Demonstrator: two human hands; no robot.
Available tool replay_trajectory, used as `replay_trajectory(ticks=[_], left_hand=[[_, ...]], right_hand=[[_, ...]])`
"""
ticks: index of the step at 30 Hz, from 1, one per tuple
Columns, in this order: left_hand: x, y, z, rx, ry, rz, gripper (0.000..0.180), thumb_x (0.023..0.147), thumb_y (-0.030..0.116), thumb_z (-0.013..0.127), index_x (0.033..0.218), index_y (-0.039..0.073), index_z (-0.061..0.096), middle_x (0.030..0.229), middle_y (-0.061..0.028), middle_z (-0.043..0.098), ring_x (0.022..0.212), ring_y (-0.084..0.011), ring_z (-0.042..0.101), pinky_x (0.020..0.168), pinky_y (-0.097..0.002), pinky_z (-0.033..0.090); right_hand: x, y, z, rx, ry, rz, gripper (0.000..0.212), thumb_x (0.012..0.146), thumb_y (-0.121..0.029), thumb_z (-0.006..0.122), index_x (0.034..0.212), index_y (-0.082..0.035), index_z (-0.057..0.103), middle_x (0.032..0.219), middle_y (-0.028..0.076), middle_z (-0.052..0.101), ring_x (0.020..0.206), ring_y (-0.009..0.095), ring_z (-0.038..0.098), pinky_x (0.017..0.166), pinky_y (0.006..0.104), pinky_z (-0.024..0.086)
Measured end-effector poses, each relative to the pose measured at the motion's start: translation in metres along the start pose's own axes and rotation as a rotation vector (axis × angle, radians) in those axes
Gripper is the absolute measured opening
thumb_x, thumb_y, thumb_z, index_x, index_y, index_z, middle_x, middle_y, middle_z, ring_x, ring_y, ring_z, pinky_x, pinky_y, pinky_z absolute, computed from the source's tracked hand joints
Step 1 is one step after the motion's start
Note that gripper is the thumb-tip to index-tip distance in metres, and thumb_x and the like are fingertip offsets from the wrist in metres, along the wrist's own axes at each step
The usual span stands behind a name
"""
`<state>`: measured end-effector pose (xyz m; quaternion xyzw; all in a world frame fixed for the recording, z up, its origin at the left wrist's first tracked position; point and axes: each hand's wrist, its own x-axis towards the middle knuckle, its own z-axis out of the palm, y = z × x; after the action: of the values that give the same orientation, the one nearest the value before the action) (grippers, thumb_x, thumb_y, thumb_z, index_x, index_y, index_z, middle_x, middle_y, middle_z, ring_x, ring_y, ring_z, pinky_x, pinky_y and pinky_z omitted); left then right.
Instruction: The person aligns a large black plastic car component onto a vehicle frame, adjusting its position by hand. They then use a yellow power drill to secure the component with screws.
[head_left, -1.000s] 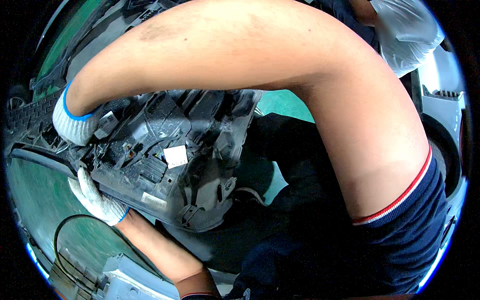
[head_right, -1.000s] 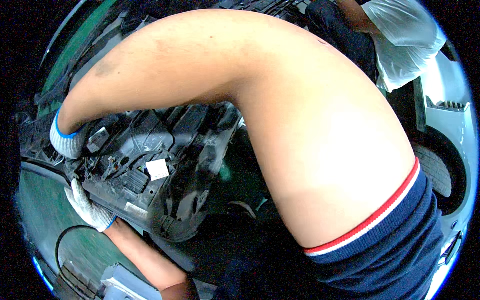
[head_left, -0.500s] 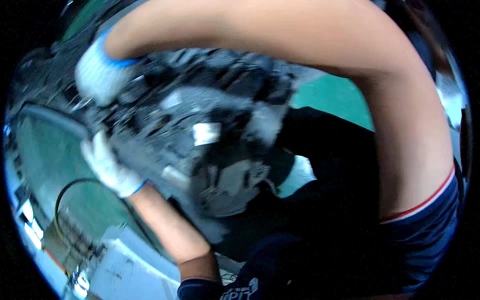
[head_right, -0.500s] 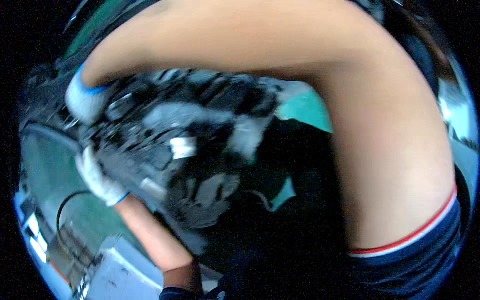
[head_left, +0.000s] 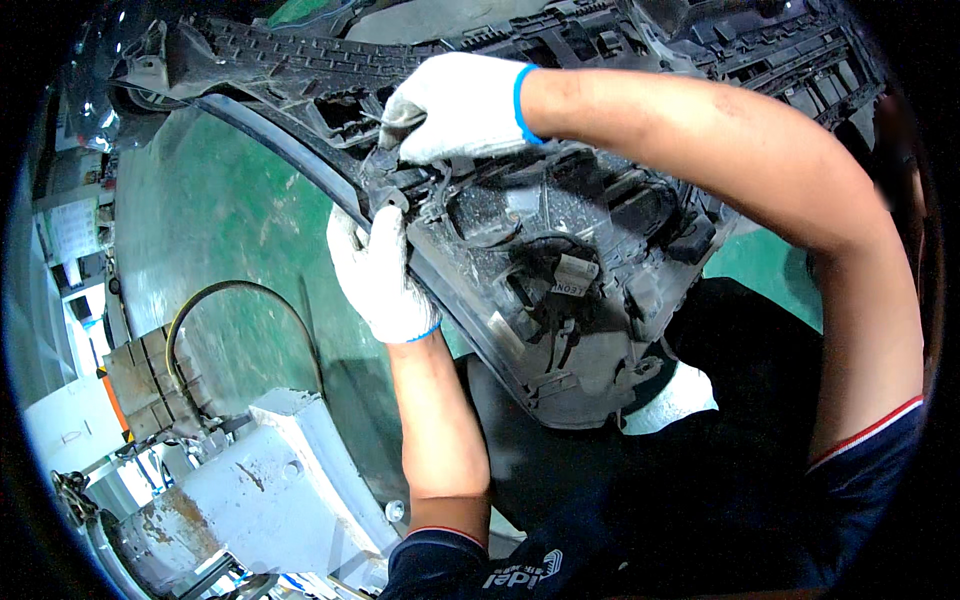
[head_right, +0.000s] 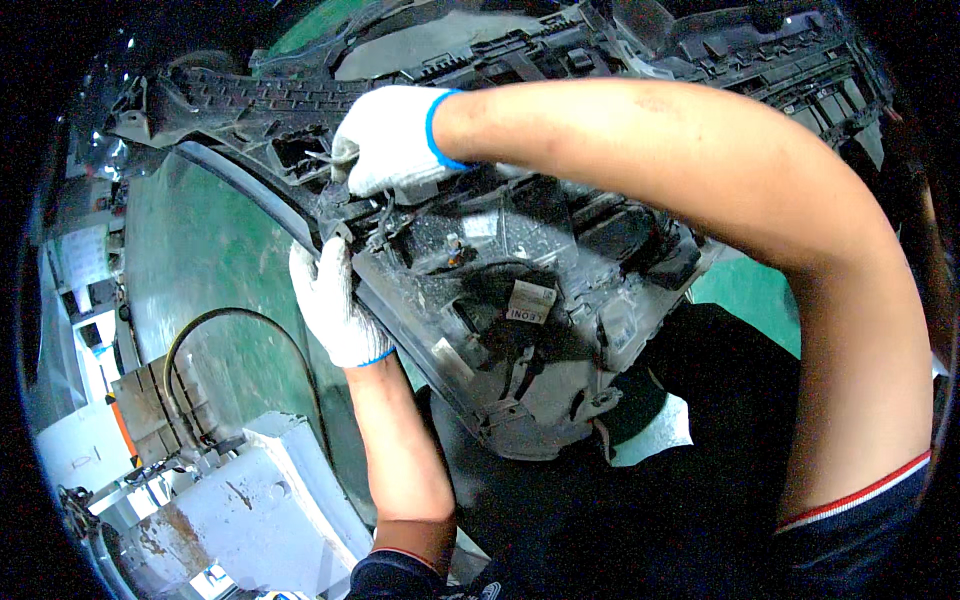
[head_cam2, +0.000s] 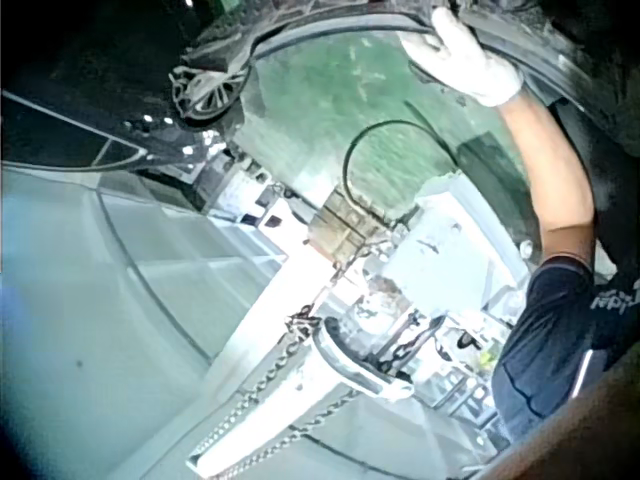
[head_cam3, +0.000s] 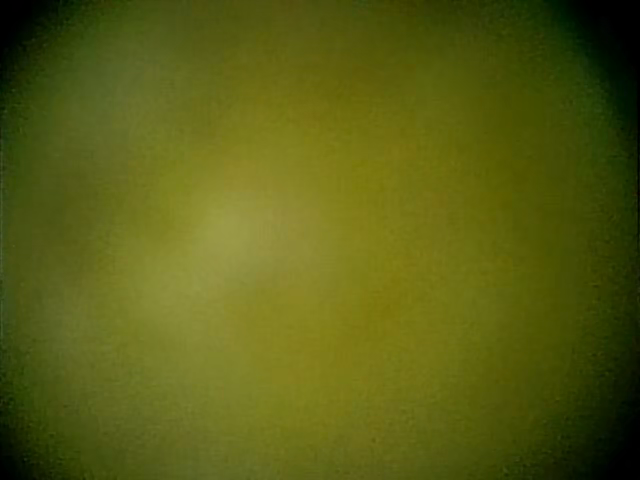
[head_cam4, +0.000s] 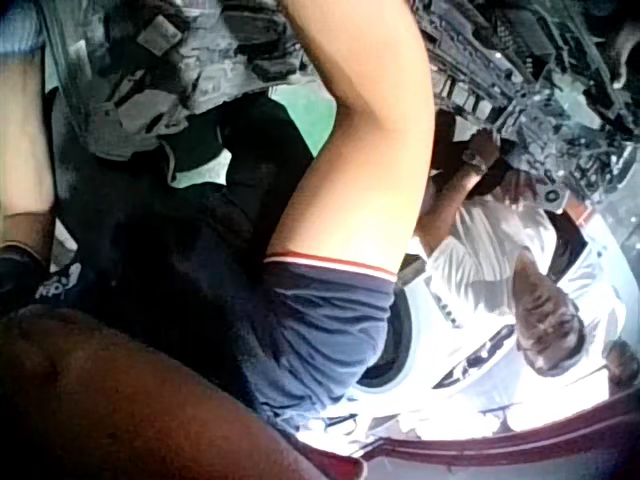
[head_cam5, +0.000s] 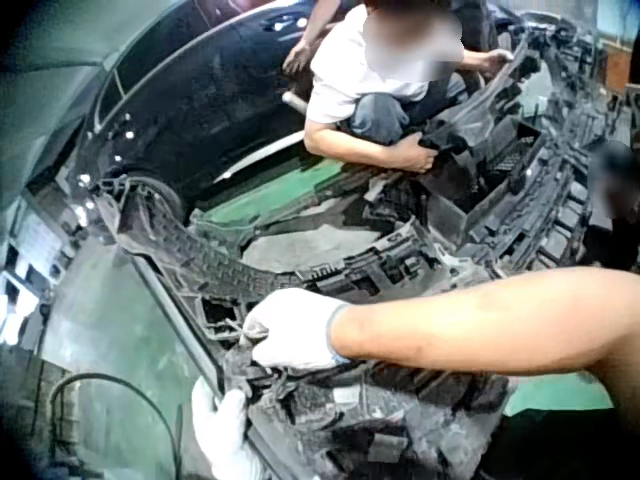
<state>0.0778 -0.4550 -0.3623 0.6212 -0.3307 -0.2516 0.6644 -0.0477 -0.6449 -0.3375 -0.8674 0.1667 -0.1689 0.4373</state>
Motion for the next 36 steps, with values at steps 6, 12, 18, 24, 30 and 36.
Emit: replay_trajectory(ticks=[6, 12, 18, 24, 30, 36], left_hand=[[-0.001, -0.002, -0.002, -0.071, 0.025, -0.017, 0.044, 0.097, 0.003, 0.063, 0.140, -0.003, 0.057, 0.121, -0.0113, 0.070, 0.101, -0.0187, 0.068, 0.090, -0.0328, 0.056], [-0.003, 0.001, 0.000, -0.066, 0.034, -0.049, 0.049, 0.095, 0.002, 0.064, 0.143, -0.004, 0.055, 0.122, -0.0102, 0.069, 0.101, -0.0170, 0.066, 0.090, -0.0306, 0.055], [-0.001, 0.000, 0.000, -0.046, 0.074, -0.065, 0.055, 0.094, 0.003, 0.068, 0.146, -0.006, 0.052, 0.126, -0.0115, 0.068, 0.103, -0.0174, 0.067, 0.092, -0.0299, 0.056], [-0.002, -0.006, -0.003, -0.076, 0.106, -0.083, 0.052, 0.093, 0.000, 0.067, 0.144, -0.006, 0.055, 0.125, -0.0117, 0.070, 0.105, -0.0184, 0.069, 0.094, -0.0308, 0.056], [-0.003, 0.000, -0.006, -0.118, -0.047, -0.079, 0.050, 0.093, 0.000, 0.068, 0.142, -0.004, 0.058, 0.124, -0.0107, 0.071, 0.105, -0.0178, 0.069, 0.095, -0.0306, 0.055], [-0.007, 0.002, -0.004, -0.142, -0.034, -0.057, 0.049, 0.093, 0.001, 0.070, 0.140, -0.003, 0.060, 0.123, -0.0098, 0.072, 0.104, -0.0176, 0.069, 0.093, -0.0303, 0.055]], right_hand=[[0.000, -0.002, 0.006, 0.082, 0.035, -0.002, 0.037, 0.088, -0.031, 0.079, 0.110, -0.001, 0.076, 0.102, 0.017, 0.078, 0.093, 0.027, 0.074, 0.088, 0.0369, 0.057], [-0.015, 0.005, 0.023, -0.128, 0.228, -0.283, 0.025, 0.085, -0.022, 0.074, 0.106, -0.010, 0.075, 0.093, 0.011, 0.063, 0.093, 0.030, 0.066, 0.083, 0.0397, 0.054], [-0.028, -0.004, 0.027, -0.148, 0.194, -0.182, 0.028, 0.084, -0.019, 0.072, 0.110, -0.010, 0.075, 0.095, 0.011, 0.061, 0.094, 0.031, 0.066, 0.084, 0.0400, 0.054], [-0.031, -0.011, 0.025, 0.014, 0.102, -0.107, 0.034, 0.088, -0.026, 0.072, 0.112, -0.003, 0.076, 0.104, 0.021, 0.075, 0.100, 0.039, 0.072, 0.090, 0.0443, 0.057], [-0.032, -0.002, 0.031, 0.151, 0.057, -0.126, 0.034, 0.088, -0.013, 0.073, 0.120, -0.001, 0.071, 0.106, 0.014, 0.071, 0.101, 0.026, 0.072, 0.094, 0.0373, 0.057], [-0.030, -0.002, 0.032, 0.214, 0.010, -0.122, 0.036, 0.088, -0.012, 0.072, 0.121, 0.003, 0.069, 0.111, 0.016, 0.072, 0.103, 0.027, 0.072, 0.095, 0.0368, 0.057]])
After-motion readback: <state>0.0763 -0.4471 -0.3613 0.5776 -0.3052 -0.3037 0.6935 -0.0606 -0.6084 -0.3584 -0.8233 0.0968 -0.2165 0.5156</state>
